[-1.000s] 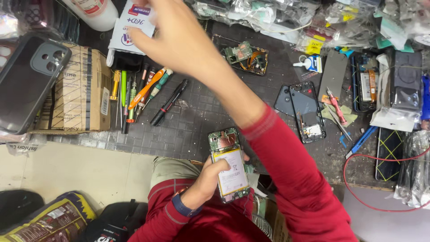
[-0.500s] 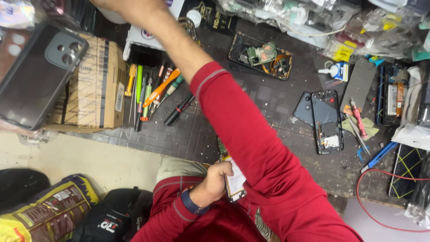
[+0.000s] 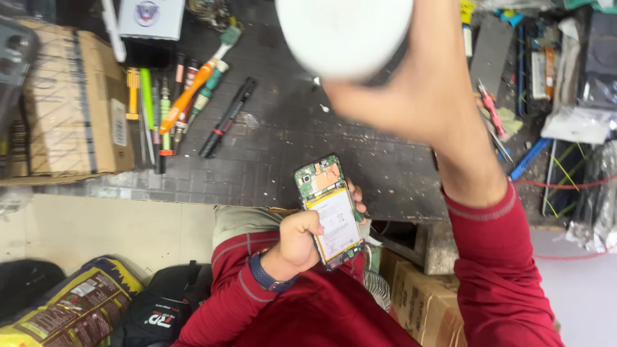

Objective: The person disassembles a smartphone by prying open the casing and removing the back cover. They then detach the battery connector, apply adhesive to the battery area, and remove the old battery using a plastic tool.

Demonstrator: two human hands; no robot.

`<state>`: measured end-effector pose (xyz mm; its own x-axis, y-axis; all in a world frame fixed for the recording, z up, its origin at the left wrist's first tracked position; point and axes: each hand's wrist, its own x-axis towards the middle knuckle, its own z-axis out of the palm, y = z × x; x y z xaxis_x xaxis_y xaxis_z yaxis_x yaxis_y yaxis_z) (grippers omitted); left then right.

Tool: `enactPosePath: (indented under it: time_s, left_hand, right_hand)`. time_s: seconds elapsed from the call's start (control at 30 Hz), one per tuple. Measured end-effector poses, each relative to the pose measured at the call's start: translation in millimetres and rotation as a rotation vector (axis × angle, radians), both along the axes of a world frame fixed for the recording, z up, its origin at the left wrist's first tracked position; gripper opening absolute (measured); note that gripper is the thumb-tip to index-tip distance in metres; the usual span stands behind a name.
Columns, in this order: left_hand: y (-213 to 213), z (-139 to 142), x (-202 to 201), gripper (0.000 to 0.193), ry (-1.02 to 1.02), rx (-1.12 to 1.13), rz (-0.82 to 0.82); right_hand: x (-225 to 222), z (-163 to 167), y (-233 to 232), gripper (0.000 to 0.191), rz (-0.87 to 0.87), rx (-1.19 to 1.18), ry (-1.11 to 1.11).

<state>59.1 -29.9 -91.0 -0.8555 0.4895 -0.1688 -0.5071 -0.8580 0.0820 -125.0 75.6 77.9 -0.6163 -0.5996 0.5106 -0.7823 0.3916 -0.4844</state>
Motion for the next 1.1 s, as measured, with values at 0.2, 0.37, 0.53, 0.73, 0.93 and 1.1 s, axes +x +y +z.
enactPosePath:
  time_s: [0.2, 0.37, 0.53, 0.73, 0.93, 1.1]
  left_hand:
    - [7.2, 2.0, 9.8, 0.079, 0.06, 0.034, -0.087]
    - [10.6, 1.3, 19.5, 0.087, -0.019, 0.091, -0.232]
    - [12.1, 4.9, 21.5, 0.093, -0.049, 0.066, -0.202]
    - [13.9, 10.2, 22.9, 0.09, -0.032, 0.073, -0.159]
    - [20.9, 7.2, 25.9, 0.089, -0.056, 0.129, -0.16]
    - [26.5, 3.5, 28.6, 0.085, -0.089, 0.154, -0.192]
  right_hand:
    - [82.6, 4.1, 65.5, 0.085, -0.229, 0.295, -0.063]
    - [118.9, -5.1, 92.1, 0.074, -0.288, 0.438, 0.117]
    - [139.1, -0.7, 107.1, 0.064, -0.306, 0.637, 0.254]
    - [147.5, 0.3, 112.5, 0.053, -0.319, 0.802, 0.39]
    - [152.6, -0.1, 115.9, 0.048, -0.327, 0.862, 0.469]
    - [156.6, 5.2, 116.3, 0.045, -0.322, 0.917, 0.552]
